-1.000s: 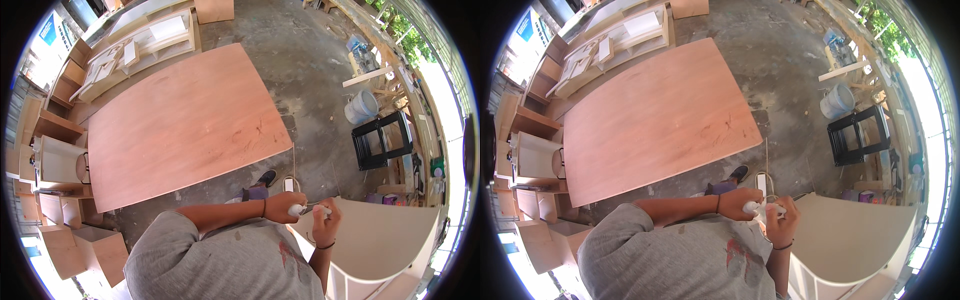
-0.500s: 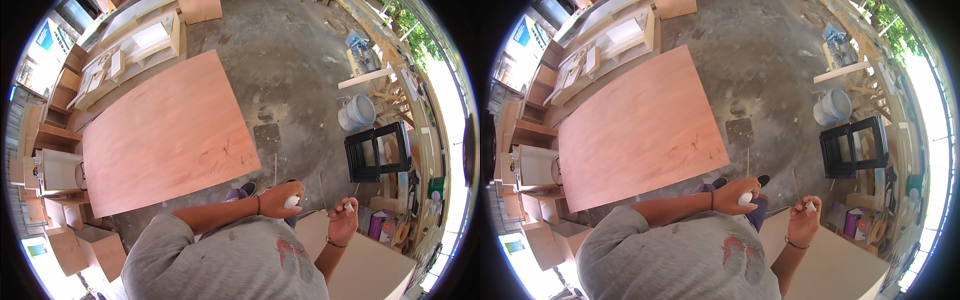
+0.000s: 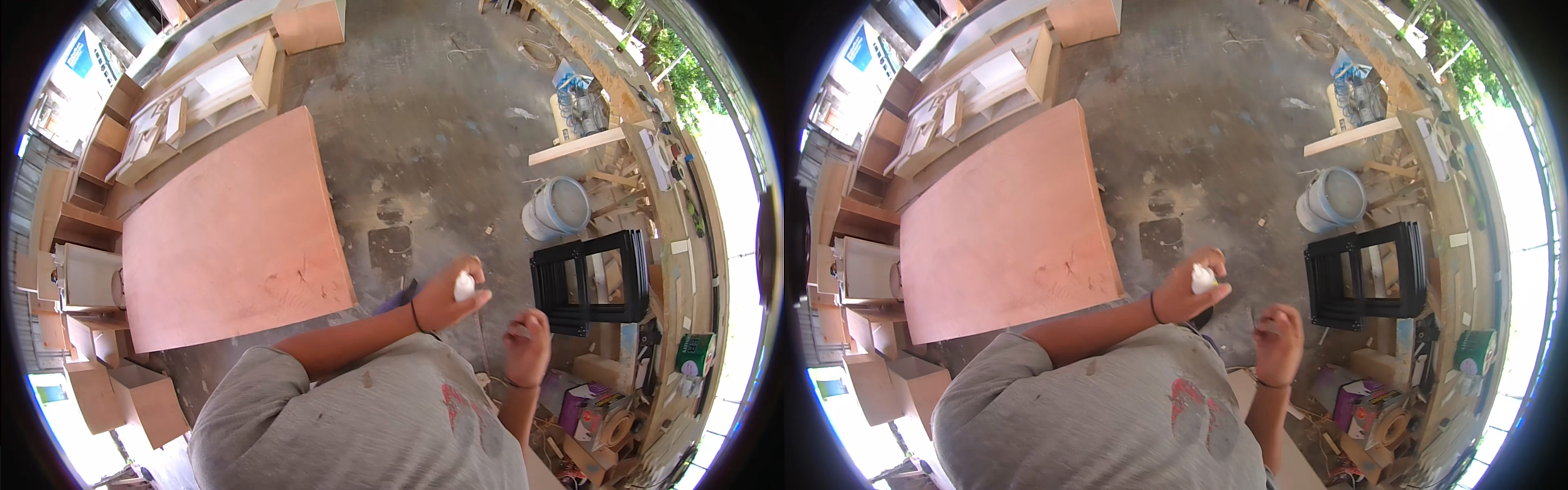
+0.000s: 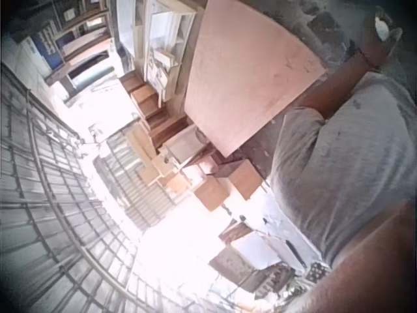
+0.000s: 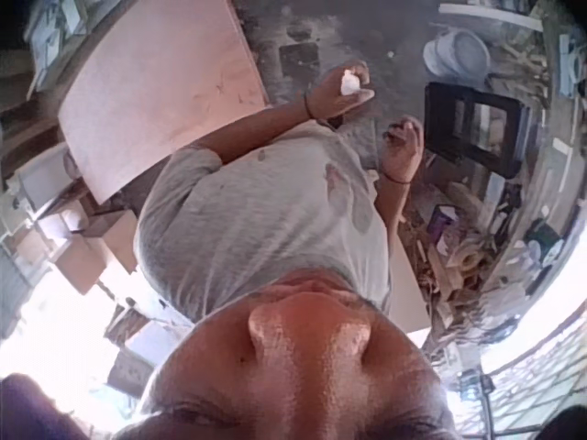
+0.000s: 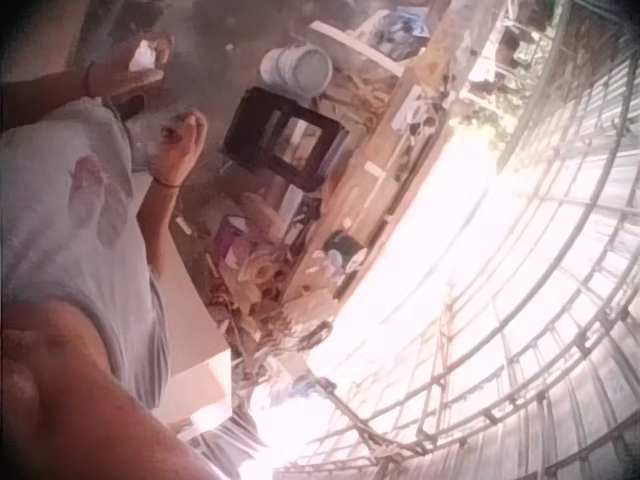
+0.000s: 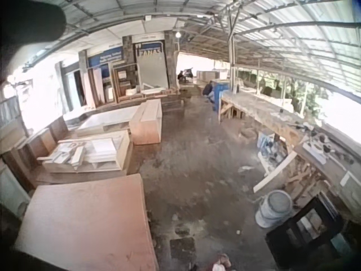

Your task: The person applies glue to a wood sliver, presses it into a damaged corner of a large plywood board, then sands down the board's surface and edges with a sanding block.

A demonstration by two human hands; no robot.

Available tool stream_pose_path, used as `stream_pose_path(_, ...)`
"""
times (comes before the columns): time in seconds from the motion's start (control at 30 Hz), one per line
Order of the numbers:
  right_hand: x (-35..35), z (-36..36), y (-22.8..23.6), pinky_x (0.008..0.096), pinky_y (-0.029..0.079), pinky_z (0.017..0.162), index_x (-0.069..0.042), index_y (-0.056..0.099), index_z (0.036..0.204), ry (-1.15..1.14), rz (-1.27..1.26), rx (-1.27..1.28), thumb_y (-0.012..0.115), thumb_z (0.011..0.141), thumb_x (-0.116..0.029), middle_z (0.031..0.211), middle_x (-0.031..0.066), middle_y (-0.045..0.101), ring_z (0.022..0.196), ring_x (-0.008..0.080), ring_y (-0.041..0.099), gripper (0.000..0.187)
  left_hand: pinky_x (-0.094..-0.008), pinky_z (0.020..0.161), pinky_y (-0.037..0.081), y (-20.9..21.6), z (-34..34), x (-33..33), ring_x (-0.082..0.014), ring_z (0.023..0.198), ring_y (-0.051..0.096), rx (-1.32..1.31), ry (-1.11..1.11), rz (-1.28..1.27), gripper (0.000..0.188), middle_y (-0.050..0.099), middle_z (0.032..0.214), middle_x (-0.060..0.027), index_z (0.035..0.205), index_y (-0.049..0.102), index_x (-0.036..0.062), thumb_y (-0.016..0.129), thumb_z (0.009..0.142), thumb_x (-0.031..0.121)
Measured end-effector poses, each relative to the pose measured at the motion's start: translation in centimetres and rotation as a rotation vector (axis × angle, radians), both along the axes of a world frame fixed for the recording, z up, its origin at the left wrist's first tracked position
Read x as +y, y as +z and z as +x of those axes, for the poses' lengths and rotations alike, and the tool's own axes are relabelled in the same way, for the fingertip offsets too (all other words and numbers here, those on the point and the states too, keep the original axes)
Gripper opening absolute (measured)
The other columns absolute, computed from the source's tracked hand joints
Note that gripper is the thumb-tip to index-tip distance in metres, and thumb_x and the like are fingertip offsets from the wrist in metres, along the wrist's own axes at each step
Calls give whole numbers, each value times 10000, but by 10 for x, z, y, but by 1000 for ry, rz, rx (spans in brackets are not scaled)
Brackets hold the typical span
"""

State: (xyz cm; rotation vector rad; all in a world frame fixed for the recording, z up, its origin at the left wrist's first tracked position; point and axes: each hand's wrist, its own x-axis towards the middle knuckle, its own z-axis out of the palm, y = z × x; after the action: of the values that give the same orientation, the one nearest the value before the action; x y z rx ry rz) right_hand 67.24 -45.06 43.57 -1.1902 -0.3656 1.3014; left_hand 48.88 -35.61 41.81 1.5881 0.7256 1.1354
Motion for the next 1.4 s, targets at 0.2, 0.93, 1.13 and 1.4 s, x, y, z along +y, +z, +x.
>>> stream_pose_path(0.2, 109, -29, -24, 229, 407, 579, -60, 510, 1233, 452, -25, 143, 565, 917, -174, 888, 14, 590, 700, 75, 515, 340, -263, 700, 426, -6, 6, 60, -110, 793, 490, -102, 148, -193, 221, 492, 908, -61, 969, 464, 29, 633, 837, 87)
stream_pose_path(0.93, 567, -142, -48, 265, 426, 600, -180, 487, 1141, 993, -18, 689, 634, 880, -234, 1052, 43, 589, 753, 116, 507, 304, -283, 760, 459, -3, -134, 399, -131, 857, 558, -638, 670, -416, 231, 556, 1174, -124, 1178, 458, 44, 456, 947, 51)
stream_pose_path(1.13, 689, -175, -68, 260, 421, 599, -185, 488, 1145, 1134, -42, 700, 632, 880, -245, 1073, 44, 570, 753, 112, 503, 307, -242, 678, 464, -16, -159, 482, -101, 763, 571, -503, 967, -433, 185, 616, 1105, -116, 1128, 471, 33, 483, 946, 57)
stream_pose_path(1.4, 833, -236, -77, 241, 389, 586, -232, 509, 1135, 1310, -36, 624, 661, 860, -281, 1047, 5, 553, 736, 90, 477, 318, -229, 580, 472, -47, -212, 533, -70, 652, 557, -494, 1328, -614, 156, 663, 869, -53, 979, 610, 19, 587, 923, 162)
